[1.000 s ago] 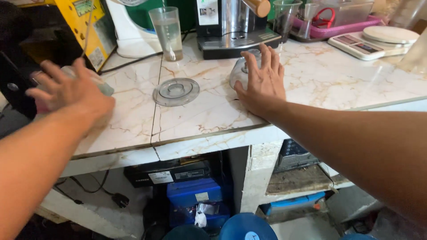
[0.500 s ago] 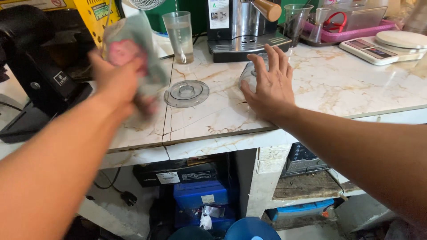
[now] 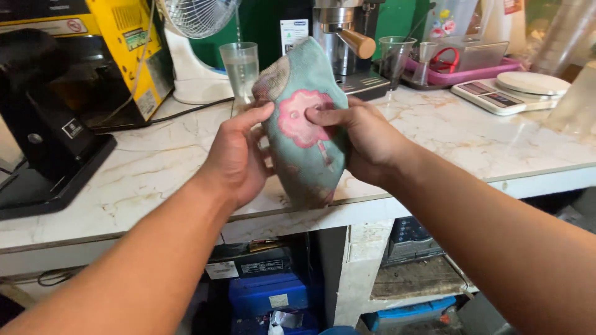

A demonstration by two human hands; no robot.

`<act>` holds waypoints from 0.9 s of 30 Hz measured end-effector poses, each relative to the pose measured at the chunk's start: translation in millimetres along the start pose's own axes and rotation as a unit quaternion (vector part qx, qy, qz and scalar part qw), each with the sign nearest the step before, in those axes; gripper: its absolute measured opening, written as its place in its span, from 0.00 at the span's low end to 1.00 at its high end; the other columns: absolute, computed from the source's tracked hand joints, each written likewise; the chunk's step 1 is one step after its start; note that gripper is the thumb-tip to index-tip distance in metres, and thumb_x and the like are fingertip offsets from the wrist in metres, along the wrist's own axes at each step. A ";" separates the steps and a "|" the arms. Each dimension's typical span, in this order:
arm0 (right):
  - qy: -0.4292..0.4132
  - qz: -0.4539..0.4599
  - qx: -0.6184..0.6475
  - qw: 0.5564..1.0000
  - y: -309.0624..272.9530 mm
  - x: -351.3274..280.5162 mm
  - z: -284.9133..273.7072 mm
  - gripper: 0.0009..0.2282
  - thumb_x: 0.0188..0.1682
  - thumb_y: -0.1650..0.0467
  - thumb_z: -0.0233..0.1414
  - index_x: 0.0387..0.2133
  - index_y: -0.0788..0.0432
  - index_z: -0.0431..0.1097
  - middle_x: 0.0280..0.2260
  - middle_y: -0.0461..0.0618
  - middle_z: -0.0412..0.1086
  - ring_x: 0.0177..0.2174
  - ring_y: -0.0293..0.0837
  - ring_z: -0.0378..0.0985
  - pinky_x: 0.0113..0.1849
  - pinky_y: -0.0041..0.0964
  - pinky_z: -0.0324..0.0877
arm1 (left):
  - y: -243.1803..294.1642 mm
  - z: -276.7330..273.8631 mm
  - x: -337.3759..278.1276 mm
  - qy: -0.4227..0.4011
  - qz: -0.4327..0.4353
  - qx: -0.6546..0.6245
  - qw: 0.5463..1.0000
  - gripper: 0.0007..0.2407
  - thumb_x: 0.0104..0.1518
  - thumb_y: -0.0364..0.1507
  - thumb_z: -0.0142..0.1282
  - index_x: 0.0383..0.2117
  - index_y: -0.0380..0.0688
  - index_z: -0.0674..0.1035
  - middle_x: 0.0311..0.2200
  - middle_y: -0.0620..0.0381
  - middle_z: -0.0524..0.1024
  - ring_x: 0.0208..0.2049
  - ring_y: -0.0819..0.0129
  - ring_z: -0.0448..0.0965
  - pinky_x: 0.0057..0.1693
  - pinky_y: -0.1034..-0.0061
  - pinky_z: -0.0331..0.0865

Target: The person is seen folding a cleaning towel and then using it to wipe down and clean the parts of a coffee grinder.

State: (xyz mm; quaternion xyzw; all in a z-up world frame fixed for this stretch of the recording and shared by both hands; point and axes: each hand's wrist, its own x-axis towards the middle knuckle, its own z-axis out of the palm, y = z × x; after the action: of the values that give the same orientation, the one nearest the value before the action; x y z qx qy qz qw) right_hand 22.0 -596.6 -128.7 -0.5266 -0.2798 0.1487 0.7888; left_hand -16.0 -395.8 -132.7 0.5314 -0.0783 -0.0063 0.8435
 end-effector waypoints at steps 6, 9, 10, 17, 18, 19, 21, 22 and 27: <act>0.029 0.059 0.084 0.994 -7.0 -14.7 5.1 0.19 0.46 0.65 0.53 0.48 0.63 0.70 0.45 0.55 0.77 0.45 0.49 0.80 0.48 0.48 0.75 | 30.8 5.2 -7.4 -0.106 -0.012 0.185 0.977 0.27 0.46 0.41 0.62 0.56 0.58 0.72 0.52 0.57 0.74 0.55 0.55 0.73 0.54 0.53 0.71; 0.044 0.017 -0.001 0.999 -13.0 -20.8 -3.6 0.15 0.50 0.69 0.55 0.48 0.64 0.71 0.45 0.54 0.75 0.45 0.47 0.79 0.51 0.47 0.75 | 39.0 -24.3 3.4 -0.089 -0.031 0.288 0.953 0.26 0.48 0.40 0.62 0.58 0.59 0.75 0.56 0.60 0.75 0.57 0.63 0.72 0.54 0.58 0.67; 0.045 0.016 -0.001 0.999 -12.5 -20.6 -6.0 0.15 0.50 0.69 0.55 0.48 0.64 0.71 0.45 0.54 0.75 0.45 0.47 0.79 0.51 0.47 0.75 | 41.1 -23.3 1.2 -0.091 -0.031 0.288 0.953 0.26 0.48 0.40 0.62 0.58 0.59 0.75 0.56 0.60 0.75 0.57 0.63 0.72 0.54 0.58 0.67; 0.154 0.003 -0.055 0.986 -0.1 -2.5 -26.4 0.14 0.48 0.77 0.56 0.48 0.62 0.68 0.41 0.58 0.77 0.40 0.47 0.82 0.45 0.43 0.79 | 27.5 -24.8 15.5 -0.059 0.000 0.307 0.950 0.19 0.50 0.36 0.62 0.50 0.48 0.80 0.48 0.56 0.81 0.48 0.66 0.81 0.52 0.66 0.75; 0.209 0.019 -0.045 0.977 4.3 -0.5 -29.0 0.18 0.45 0.80 0.57 0.49 0.57 0.64 0.41 0.61 0.78 0.41 0.49 0.84 0.45 0.43 0.82 | 18.7 -31.3 22.4 -0.029 0.018 0.346 0.938 0.17 0.52 0.36 0.62 0.47 0.48 0.82 0.45 0.57 0.84 0.45 0.67 0.83 0.51 0.69 0.76; 0.209 0.022 -0.044 0.977 7.5 -1.5 -26.0 0.18 0.45 0.80 0.57 0.49 0.57 0.64 0.41 0.61 0.78 0.41 0.49 0.84 0.45 0.43 0.82 | 18.5 -31.9 21.3 -0.027 0.015 0.345 0.938 0.17 0.52 0.36 0.62 0.47 0.48 0.82 0.45 0.57 0.84 0.45 0.67 0.83 0.51 0.69 0.76; 0.119 -0.053 0.060 0.990 10.7 -3.3 -23.4 0.15 0.47 0.73 0.60 0.47 0.64 0.69 0.42 0.53 0.75 0.39 0.44 0.82 0.41 0.42 0.79 | 17.3 -29.7 23.3 -0.021 0.097 0.304 0.947 0.15 0.53 0.36 0.62 0.44 0.44 0.83 0.41 0.56 0.84 0.42 0.67 0.83 0.49 0.69 0.77; 0.123 -0.052 0.061 0.989 14.3 -2.2 -30.5 0.15 0.47 0.73 0.60 0.47 0.64 0.69 0.42 0.53 0.75 0.39 0.44 0.82 0.41 0.42 0.79 | 13.5 -29.9 27.8 -0.023 0.094 0.304 0.948 0.15 0.53 0.36 0.62 0.44 0.44 0.83 0.41 0.56 0.84 0.42 0.67 0.83 0.49 0.69 0.77; 0.332 0.112 -0.515 0.782 2.9 -12.3 3.9 0.29 0.37 0.65 0.70 0.53 0.54 0.68 0.44 0.54 0.73 0.39 0.49 0.80 0.39 0.47 0.79 | 10.9 -24.7 19.6 0.155 0.071 0.619 0.766 0.27 0.47 0.42 0.69 0.52 0.47 0.74 0.48 0.50 0.77 0.52 0.54 0.74 0.56 0.55 0.67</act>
State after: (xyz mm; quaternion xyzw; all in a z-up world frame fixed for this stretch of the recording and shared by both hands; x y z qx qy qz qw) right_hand 10.0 -599.1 -133.7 -0.8988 0.0258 -0.1141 0.4225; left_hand 6.0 -370.7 -130.9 0.9250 0.0295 0.1860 0.3300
